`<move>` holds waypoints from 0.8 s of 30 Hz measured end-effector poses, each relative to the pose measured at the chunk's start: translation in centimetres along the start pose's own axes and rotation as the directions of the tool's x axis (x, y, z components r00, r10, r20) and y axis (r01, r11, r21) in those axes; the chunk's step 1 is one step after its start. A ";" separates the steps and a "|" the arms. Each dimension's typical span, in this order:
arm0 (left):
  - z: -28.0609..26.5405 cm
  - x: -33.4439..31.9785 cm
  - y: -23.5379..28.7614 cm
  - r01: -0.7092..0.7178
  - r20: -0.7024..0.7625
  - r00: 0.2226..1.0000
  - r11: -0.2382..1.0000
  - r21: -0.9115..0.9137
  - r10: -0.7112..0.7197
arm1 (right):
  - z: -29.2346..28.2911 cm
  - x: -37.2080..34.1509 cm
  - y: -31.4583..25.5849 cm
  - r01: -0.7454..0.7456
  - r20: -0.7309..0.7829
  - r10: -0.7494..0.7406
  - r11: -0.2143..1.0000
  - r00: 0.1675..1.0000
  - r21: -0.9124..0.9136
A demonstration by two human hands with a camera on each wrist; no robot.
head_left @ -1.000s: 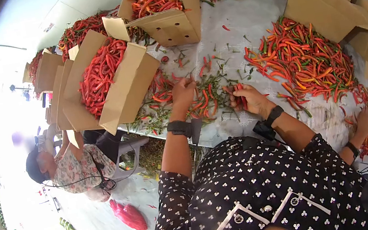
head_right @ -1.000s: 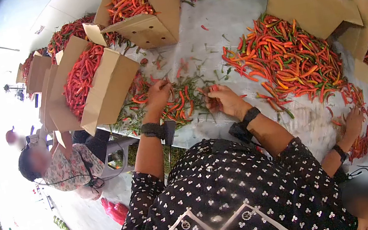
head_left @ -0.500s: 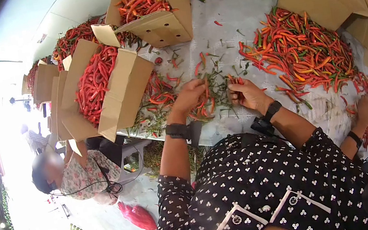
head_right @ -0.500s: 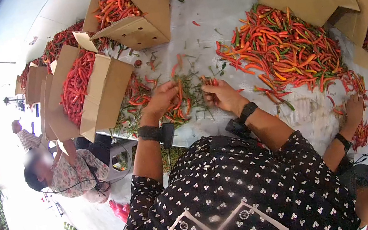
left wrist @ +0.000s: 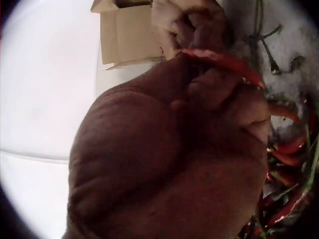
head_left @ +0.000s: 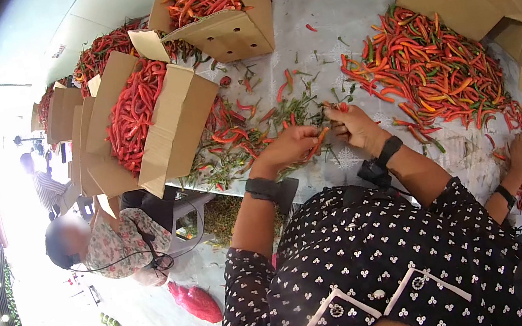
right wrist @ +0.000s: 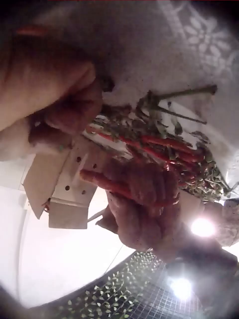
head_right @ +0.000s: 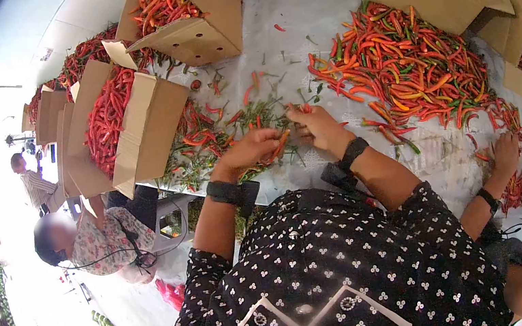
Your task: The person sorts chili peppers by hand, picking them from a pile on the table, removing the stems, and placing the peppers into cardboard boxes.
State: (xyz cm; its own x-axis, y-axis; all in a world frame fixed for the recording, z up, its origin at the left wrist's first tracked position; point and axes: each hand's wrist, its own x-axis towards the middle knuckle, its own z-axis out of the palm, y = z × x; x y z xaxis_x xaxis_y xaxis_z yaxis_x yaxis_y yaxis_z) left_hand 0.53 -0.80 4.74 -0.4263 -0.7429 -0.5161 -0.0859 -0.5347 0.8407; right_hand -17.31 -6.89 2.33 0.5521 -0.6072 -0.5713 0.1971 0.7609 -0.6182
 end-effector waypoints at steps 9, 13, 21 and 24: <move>-3.4 1.5 0.6 0.061 -0.481 0.566 0.547 0.835 0.670 | -0.9 1.4 0.2 -0.132 0.069 0.124 0.984 0.990 0.120; -4.1 1.0 0.1 0.486 -0.622 0.586 0.389 0.783 0.519 | -0.4 1.0 0.4 -0.098 -0.005 0.100 0.987 0.995 0.123; -5.4 0.9 -1.5 0.274 -0.688 0.663 0.761 0.588 0.293 | -0.4 0.9 0.6 -0.078 0.009 0.078 0.991 0.997 0.105; -5.2 0.1 -1.1 0.143 -0.706 0.636 0.851 0.506 0.313 | -0.7 1.1 0.7 -0.060 0.102 0.046 0.989 0.994 0.136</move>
State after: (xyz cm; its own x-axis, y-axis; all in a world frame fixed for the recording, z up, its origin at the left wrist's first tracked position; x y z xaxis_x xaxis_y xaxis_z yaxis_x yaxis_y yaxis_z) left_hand 5.23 -2.36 2.87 0.3375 -0.9238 -0.1809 -0.5896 -0.3572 0.7244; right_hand -17.18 -7.20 0.89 0.6402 -0.5452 -0.5412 0.2724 0.8198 -0.5037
